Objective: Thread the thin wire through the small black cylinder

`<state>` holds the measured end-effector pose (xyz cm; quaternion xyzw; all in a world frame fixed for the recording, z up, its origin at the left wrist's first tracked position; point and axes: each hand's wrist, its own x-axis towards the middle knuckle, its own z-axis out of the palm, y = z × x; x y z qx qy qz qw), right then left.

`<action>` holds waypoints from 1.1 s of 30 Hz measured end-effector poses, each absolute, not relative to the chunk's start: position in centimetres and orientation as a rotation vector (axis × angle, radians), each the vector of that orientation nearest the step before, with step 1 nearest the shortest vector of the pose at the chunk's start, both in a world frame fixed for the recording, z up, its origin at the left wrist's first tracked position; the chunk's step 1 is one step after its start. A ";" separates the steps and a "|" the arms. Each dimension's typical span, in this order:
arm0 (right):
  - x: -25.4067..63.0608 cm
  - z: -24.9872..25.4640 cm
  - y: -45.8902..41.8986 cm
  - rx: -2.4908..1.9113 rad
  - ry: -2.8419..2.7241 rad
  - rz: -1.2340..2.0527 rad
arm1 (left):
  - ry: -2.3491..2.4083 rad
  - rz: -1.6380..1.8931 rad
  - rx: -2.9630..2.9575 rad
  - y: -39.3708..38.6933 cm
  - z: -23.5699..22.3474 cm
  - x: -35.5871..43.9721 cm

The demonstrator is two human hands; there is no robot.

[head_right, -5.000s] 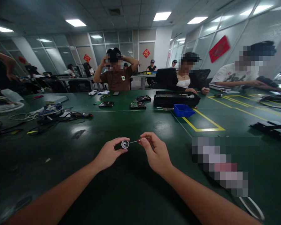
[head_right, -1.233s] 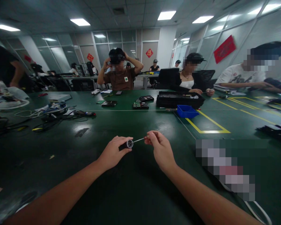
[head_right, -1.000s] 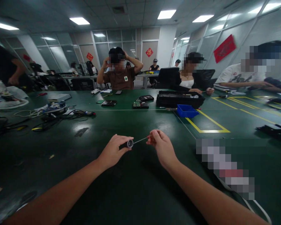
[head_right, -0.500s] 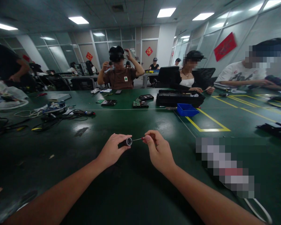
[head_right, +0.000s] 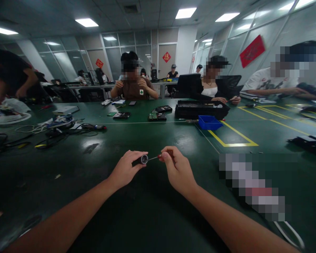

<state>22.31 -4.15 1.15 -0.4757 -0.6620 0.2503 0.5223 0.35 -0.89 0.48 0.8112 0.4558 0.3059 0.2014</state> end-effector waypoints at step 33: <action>22.1 2.8 -4.7 -1.281 -1.790 0.421 | 1.256 0.833 2.253 -0.9 -0.3 0.5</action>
